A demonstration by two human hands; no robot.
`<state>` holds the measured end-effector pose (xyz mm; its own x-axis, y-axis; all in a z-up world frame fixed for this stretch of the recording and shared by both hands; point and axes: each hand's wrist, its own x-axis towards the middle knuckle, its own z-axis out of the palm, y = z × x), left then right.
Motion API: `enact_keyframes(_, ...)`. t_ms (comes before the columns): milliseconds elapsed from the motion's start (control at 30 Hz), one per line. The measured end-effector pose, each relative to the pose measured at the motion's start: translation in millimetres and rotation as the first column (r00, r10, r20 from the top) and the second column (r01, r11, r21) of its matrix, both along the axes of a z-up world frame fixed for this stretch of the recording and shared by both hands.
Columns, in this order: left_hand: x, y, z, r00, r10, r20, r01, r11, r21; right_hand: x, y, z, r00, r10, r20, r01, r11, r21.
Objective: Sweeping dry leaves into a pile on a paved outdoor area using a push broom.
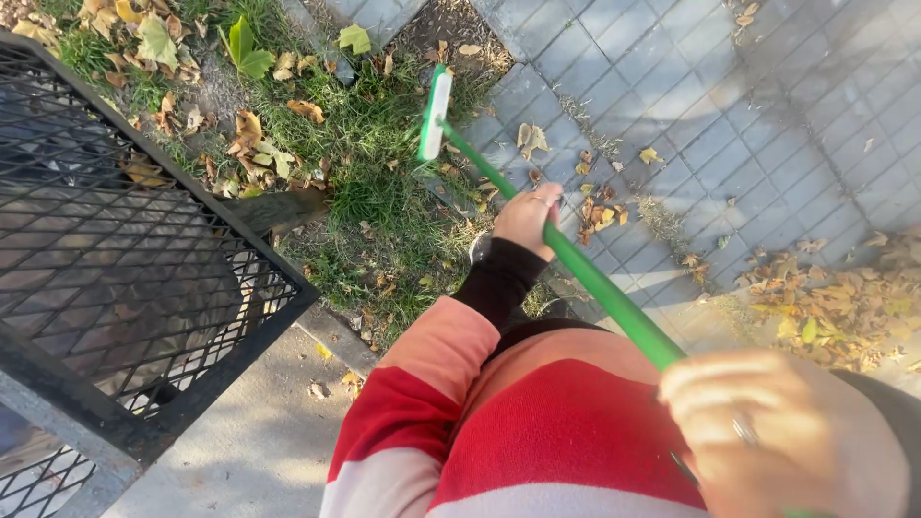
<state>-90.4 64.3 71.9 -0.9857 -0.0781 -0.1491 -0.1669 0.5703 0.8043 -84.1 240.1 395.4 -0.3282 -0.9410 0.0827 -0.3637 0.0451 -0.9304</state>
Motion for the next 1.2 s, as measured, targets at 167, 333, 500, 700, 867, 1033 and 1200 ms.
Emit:
enact_keyframes(167,-36.6,0.6,55.7,0.952,-0.058,-0.301,0.089,0.992,0.092,27.8,18.1,-10.2,0.775,-0.618,-0.134,0.631,0.769,0.101)
enact_keyframes(333,-84.4,-54.9,11.4,0.992,-0.128,-0.003,0.127,0.983,-0.135,-38.0,-0.9,-29.1,0.962,-0.259,-0.081,0.23,0.936,-0.268)
enact_keyframes(500,-90.3,-109.3,-153.2,0.99,-0.031,-0.136,-0.033,0.897,-0.441,-38.6,-43.9,-159.1,0.933,-0.35,-0.076,0.331,0.924,-0.191)
enact_keyframes(700,-77.5,-97.2,-175.4,0.968,-0.12,0.221,0.213,0.858,-0.467,-34.3,-45.0,-179.8,0.949,-0.316,0.02,0.315,0.937,-0.151)
enact_keyframes(867,-55.2,-39.5,-120.4,0.953,-0.228,0.199,0.288,0.883,-0.371,-34.7,-13.7,-132.6,0.946,-0.323,0.033,0.324,0.938,-0.121)
enact_keyframes(1033,-31.6,5.8,-116.3,0.942,-0.327,-0.077,0.311,0.936,-0.167,-28.1,5.2,-97.8,0.973,-0.212,0.091,0.217,0.974,-0.056)
enact_keyframes(1200,-21.0,50.1,-23.7,0.863,-0.474,-0.175,0.47,0.88,-0.064,-8.3,35.3,-33.0,0.989,-0.137,0.05,0.141,0.986,-0.09)
